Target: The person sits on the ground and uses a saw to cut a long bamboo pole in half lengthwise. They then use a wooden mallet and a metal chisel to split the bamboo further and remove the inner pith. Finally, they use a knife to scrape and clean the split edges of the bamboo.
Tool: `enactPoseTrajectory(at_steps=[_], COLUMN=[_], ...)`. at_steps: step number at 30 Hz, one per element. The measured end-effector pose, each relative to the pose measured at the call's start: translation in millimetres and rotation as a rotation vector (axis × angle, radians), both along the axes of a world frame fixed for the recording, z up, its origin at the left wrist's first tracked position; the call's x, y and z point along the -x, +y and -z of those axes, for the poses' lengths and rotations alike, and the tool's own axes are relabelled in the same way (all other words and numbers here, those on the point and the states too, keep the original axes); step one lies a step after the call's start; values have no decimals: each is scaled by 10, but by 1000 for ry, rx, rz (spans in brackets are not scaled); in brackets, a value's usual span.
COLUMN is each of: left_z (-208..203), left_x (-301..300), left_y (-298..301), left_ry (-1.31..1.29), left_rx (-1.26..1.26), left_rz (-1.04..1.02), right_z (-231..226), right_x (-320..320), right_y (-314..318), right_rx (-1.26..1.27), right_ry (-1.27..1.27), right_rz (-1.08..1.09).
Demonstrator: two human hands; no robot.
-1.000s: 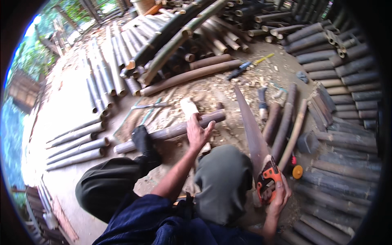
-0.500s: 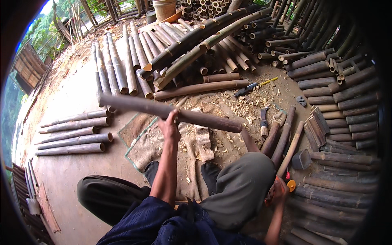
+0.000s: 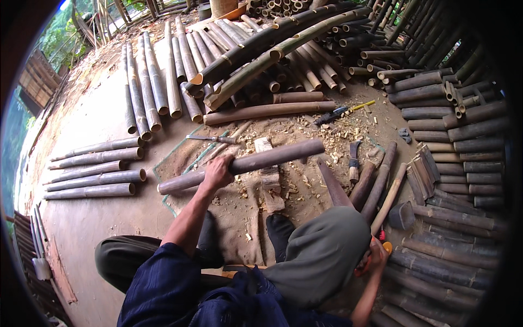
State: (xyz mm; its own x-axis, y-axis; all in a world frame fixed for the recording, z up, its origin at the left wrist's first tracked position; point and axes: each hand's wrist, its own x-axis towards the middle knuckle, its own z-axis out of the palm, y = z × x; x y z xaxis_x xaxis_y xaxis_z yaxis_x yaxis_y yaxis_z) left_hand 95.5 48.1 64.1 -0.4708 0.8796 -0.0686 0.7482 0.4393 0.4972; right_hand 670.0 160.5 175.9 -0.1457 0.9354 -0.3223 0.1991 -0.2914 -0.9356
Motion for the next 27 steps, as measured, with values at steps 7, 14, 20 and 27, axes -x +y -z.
enactPoseTrajectory(at_steps=[7,14,20,27], left_z=[405,320,185,249], left_x=[-356,-1413,-1540,-1340], left_y=[-10,1443,1723,1648], left_ry=[124,120,19,-158], left_rx=[291,117,200,125], left_rz=[-9,128,156,212], right_z=[-321,-362,-133,-196], right_x=[181,446,510,935], right_y=[-184,-395,-824,-768], right_rx=[-83,-9,-94,-102], right_ry=[-76,-59,69,-26], right_rz=[-99,-126,104,-44])
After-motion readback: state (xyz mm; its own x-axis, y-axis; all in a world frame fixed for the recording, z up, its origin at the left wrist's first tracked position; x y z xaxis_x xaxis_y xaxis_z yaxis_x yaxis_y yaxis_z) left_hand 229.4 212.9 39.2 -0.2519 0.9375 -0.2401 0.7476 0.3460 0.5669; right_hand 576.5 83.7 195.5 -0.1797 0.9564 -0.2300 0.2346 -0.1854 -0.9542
